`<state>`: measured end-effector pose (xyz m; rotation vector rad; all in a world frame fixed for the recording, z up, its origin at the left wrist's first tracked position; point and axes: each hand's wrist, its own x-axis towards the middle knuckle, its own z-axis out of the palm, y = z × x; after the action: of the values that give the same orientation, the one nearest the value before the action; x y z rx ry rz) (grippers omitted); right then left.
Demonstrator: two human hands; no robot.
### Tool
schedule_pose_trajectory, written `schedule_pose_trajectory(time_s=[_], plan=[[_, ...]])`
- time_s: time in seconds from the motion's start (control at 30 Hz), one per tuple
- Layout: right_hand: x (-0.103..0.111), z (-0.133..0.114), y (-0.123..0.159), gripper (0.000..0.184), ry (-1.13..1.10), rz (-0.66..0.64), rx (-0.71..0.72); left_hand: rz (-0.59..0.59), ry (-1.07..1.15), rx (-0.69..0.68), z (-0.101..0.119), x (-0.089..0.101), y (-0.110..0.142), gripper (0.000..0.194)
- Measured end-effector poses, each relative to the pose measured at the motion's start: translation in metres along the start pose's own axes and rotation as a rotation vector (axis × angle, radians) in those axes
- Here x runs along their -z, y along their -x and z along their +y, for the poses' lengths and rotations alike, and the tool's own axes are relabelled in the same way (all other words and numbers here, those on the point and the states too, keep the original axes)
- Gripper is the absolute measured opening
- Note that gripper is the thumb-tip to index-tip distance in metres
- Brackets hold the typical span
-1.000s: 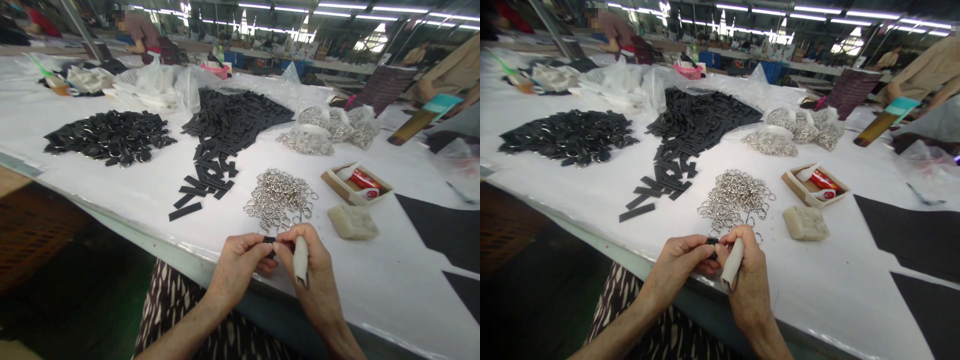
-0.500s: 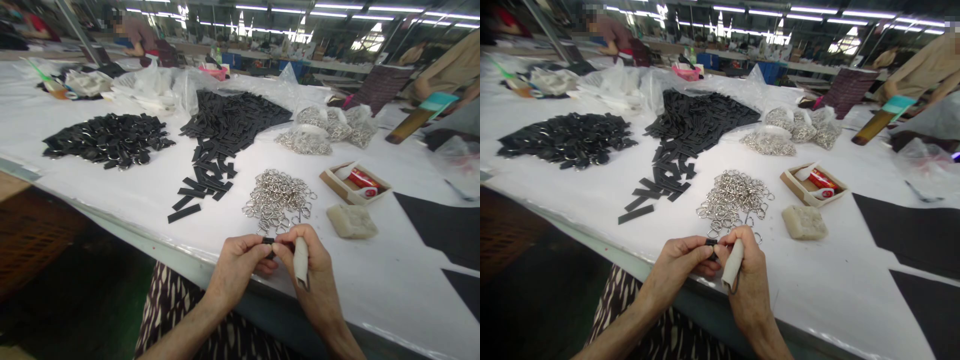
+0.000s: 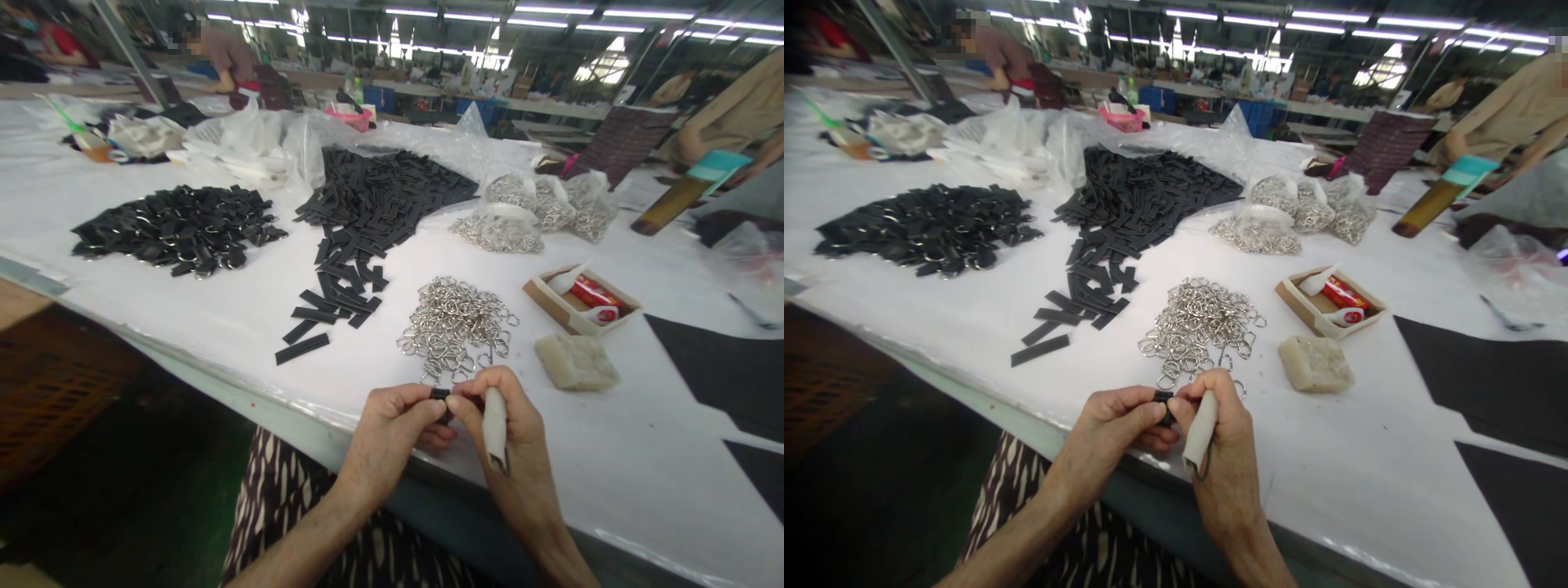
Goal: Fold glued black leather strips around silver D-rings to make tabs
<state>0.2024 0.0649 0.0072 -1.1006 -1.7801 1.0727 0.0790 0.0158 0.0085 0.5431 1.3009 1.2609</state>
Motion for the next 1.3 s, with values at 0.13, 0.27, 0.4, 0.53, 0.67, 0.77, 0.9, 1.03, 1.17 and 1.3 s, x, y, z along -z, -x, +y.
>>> schedule_pose_trajectory(time_s=[0.13, 0.27, 0.4, 0.53, 0.67, 0.77, 0.9, 1.03, 1.17, 1.3], plan=[[0.0, 0.0, 0.001, 0.011, 0.007, -0.004, 0.0, 0.004, 0.01, 0.004, 0.001, 0.0, 0.002, 0.015], [0.0, 0.001, 0.001, 0.01, 0.016, -0.011, 0.014, 0.012, 0.005, 0.008, 0.001, -0.001, 0.002, 0.016], [0.0, 0.002, 0.0, 0.011, 0.02, -0.002, 0.026, 0.012, -0.005, 0.0, 0.001, -0.002, 0.001, 0.017], [0.0, 0.002, 0.001, 0.011, 0.022, 0.005, 0.029, 0.011, -0.021, -0.009, -0.002, -0.001, 0.001, 0.018], [0.0, 0.002, 0.003, 0.012, 0.027, 0.005, 0.015, 0.031, -0.03, -0.024, -0.002, -0.001, 0.002, 0.016], [0.005, 0.0, 0.002, 0.013, -0.003, 0.026, 0.006, 0.042, -0.026, -0.03, 0.001, -0.001, 0.002, 0.015], [0.024, 0.0, 0.001, 0.016, -0.029, 0.077, -0.035, 0.021, -0.012, -0.029, 0.002, -0.001, 0.002, 0.017], [0.049, 0.008, 0.0, 0.028, -0.029, 0.071, -0.066, -0.013, -0.018, -0.03, 0.001, -0.001, 0.0, 0.019], [0.067, 0.015, -0.001, 0.036, -0.023, 0.173, -0.028, -0.067, 0.0, -0.05, -0.002, -0.002, -0.004, 0.02], [0.077, 0.021, -0.002, 0.032, -0.079, 0.368, -0.061, -0.105, 0.037, -0.047, -0.003, -0.005, -0.008, 0.02]])
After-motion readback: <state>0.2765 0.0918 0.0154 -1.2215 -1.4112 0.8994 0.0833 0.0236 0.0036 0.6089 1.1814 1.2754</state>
